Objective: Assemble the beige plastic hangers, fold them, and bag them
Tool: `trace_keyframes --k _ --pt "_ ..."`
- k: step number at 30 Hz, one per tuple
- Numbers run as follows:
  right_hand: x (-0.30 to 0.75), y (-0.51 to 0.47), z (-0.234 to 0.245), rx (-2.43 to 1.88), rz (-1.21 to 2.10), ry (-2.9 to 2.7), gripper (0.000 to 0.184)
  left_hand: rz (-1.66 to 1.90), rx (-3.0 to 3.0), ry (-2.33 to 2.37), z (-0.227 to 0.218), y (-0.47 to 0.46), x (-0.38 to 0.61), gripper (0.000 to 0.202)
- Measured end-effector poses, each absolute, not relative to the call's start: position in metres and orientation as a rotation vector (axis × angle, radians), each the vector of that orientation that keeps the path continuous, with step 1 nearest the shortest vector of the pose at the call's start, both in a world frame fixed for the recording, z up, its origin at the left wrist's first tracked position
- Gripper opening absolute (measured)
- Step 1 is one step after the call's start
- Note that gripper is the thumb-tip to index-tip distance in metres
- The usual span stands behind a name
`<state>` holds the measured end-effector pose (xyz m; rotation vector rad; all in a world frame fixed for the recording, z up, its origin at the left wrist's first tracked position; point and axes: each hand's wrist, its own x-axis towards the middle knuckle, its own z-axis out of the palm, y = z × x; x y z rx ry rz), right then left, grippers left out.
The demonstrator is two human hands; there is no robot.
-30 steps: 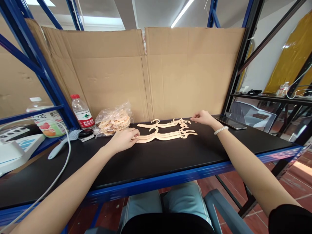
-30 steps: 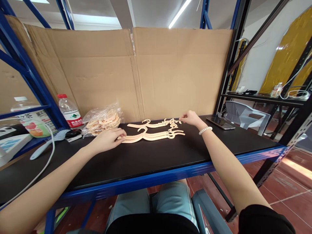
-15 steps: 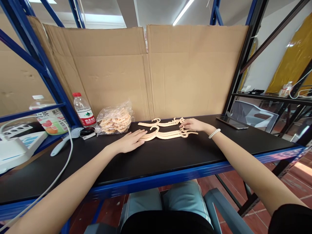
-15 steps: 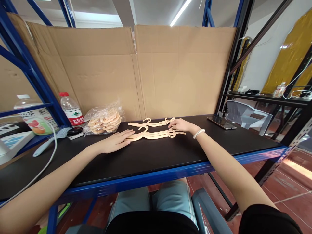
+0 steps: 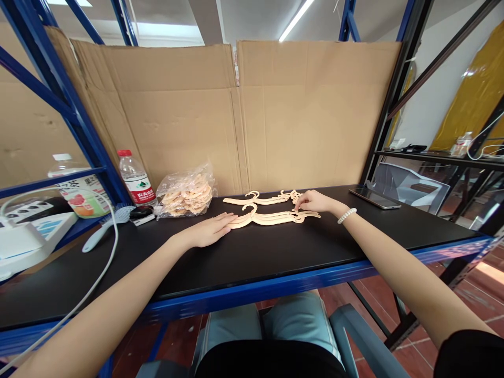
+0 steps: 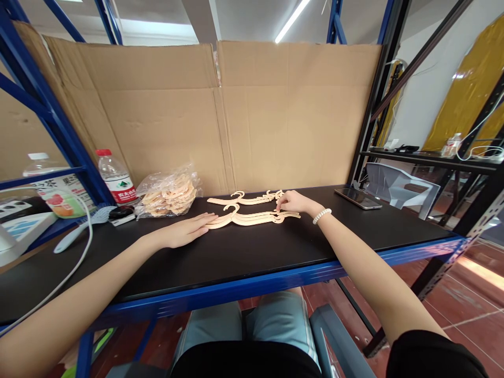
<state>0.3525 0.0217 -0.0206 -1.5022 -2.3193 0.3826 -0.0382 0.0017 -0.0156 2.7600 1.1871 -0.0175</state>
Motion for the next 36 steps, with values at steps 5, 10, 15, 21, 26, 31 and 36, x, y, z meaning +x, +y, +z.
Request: trace_keyframes --k 5,10,15,21,26,31,36 --pt "0.35 0.019 -0.019 -1.508 0.329 -2.265 0.032 -0.03 2.767 1.203 -0.015 0.001 -0.037 0.057" --pt "0.348 0.015 -0.016 -1.584 0.238 -2.166 0.034 0.049 2.849 1.188 -0.018 0.005 -0.042 0.056" --pt "0.349 0.013 -0.013 -1.684 0.128 -2.081 0.03 0.076 2.863 1.198 -0.017 0.005 -0.043 0.056" --pt "0.35 0.014 -0.015 -1.699 0.071 -2.043 0.031 0.118 2.888 1.171 -0.019 0.006 -0.043 0.054" --pt "0.359 0.018 -0.016 -1.647 -0.071 -2.025 0.042 0.113 2.882 1.172 -0.019 0.006 -0.043 0.055" --pt "0.365 0.022 -0.016 -1.739 -0.174 -1.916 0.029 0.151 2.905 1.145 -0.02 0.007 -0.044 0.053" --pt "0.367 0.023 -0.016 -1.799 -0.188 -1.849 0.023 0.148 2.907 1.146 -0.02 0.008 -0.044 0.053"
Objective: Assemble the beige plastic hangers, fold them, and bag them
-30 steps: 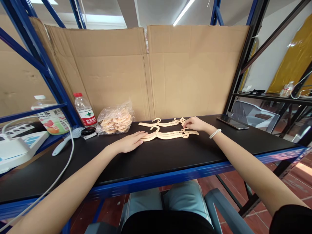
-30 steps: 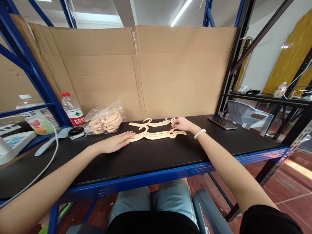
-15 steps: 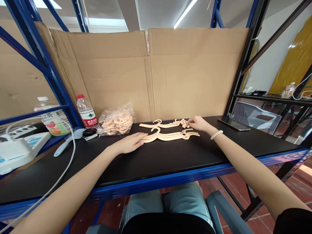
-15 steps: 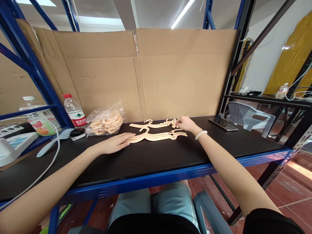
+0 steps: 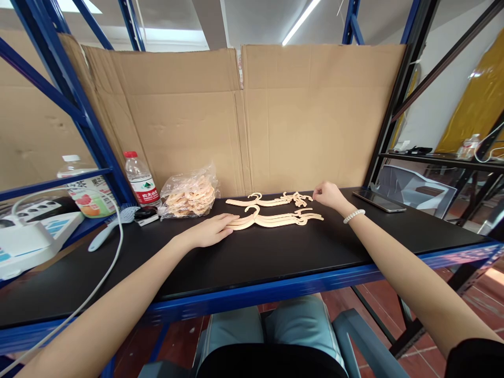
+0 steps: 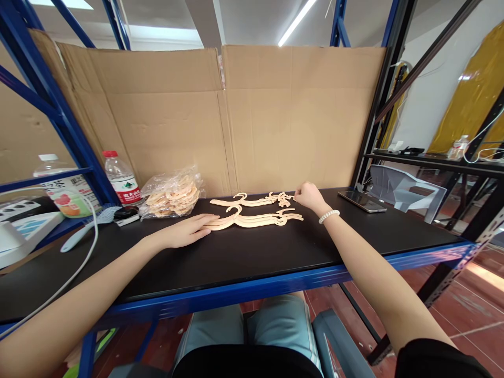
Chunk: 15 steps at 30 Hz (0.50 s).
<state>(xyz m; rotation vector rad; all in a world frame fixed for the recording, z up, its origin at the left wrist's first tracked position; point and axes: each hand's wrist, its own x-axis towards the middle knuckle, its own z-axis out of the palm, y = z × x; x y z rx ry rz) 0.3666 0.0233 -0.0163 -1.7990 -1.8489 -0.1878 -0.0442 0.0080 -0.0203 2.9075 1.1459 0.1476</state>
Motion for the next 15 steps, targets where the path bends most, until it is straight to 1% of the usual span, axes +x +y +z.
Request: trace_keyframes --k 3,7,11,15 --pt "0.3675 0.0231 -0.0168 -1.806 -0.193 -1.821 0.024 0.142 2.894 1.158 -0.0198 0.0071 -0.0437 0.053" --pt "0.3694 0.0238 -0.0184 -1.84 -0.149 -1.742 0.032 0.147 2.882 1.163 -0.0195 0.0058 -0.0431 0.052" --pt "0.3729 0.0267 -0.0209 -1.846 -0.152 -1.733 0.034 0.139 2.883 1.157 -0.0198 0.006 -0.0432 0.052" --pt "0.3763 0.0295 -0.0231 -1.809 -0.15 -1.779 0.043 0.139 2.862 1.166 -0.0199 0.0064 -0.0435 0.053"
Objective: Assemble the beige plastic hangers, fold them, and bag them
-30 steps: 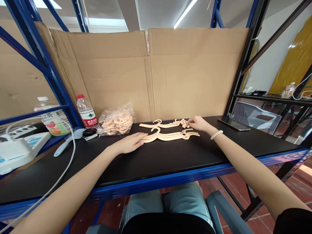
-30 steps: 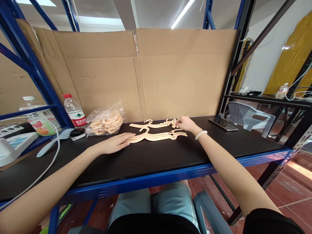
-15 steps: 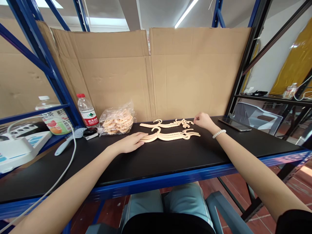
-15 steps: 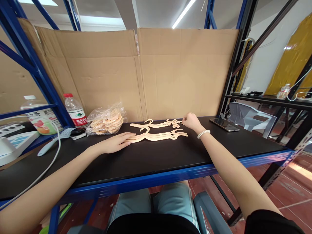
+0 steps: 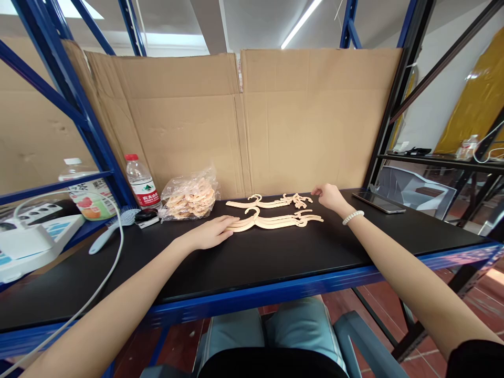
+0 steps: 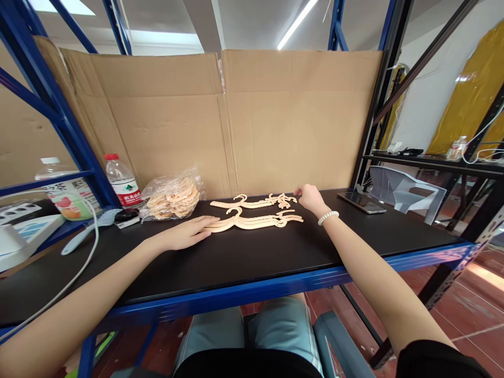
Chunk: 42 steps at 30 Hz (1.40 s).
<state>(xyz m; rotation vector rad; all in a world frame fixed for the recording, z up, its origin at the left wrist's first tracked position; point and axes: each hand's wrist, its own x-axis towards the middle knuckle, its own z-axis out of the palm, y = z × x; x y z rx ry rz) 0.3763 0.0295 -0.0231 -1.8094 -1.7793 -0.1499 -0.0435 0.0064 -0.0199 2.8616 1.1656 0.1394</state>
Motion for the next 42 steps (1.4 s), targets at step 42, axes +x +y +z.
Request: trace_keyframes --k 42 --pt "0.3693 0.034 -0.0249 -1.777 -0.01 -1.683 0.032 0.3 2.874 1.17 -0.0138 0.0067 -0.0446 0.052"
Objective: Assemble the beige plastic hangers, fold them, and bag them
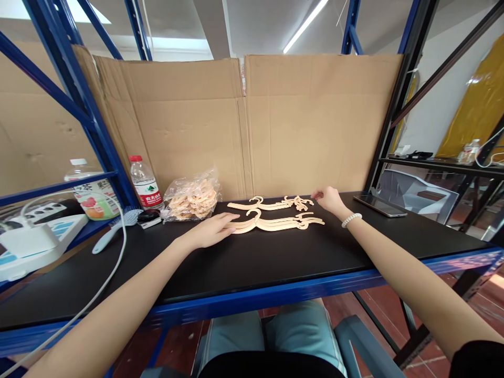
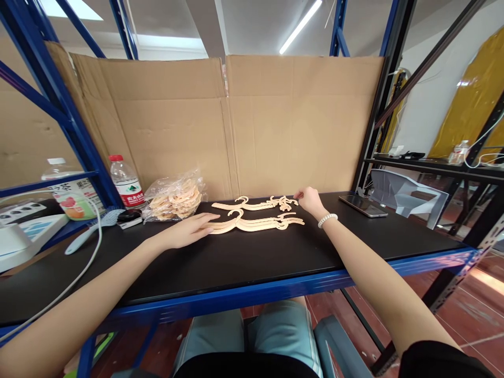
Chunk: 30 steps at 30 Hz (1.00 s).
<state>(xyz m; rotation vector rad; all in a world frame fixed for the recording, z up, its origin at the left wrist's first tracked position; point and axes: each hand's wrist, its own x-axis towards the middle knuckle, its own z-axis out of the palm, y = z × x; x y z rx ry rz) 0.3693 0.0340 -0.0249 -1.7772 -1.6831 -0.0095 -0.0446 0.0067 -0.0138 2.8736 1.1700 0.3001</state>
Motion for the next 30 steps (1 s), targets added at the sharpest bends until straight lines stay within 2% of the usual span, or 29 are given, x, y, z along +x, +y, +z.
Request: trace_keyframes --k 4,10,14,20,30 --pt "0.361 0.037 -0.028 -1.81 0.011 -1.72 0.015 0.402 2.899 1.288 -0.012 0.013 -0.047 0.05" --pt "0.359 0.042 -0.033 -1.86 0.106 -1.874 0.023 0.573 2.894 1.356 -0.013 0.025 -0.047 0.043" --pt "0.36 0.047 -0.037 -1.857 0.13 -1.9 0.014 0.515 2.9 1.408 -0.01 0.036 -0.04 0.043" --pt "0.361 0.05 -0.04 -1.872 0.072 -1.857 0.008 0.239 2.991 1.478 -0.001 0.066 -0.019 0.038" --pt "0.369 0.052 -0.042 -1.925 0.072 -1.667 0.02 0.131 2.999 1.544 -0.009 0.106 0.008 0.023"
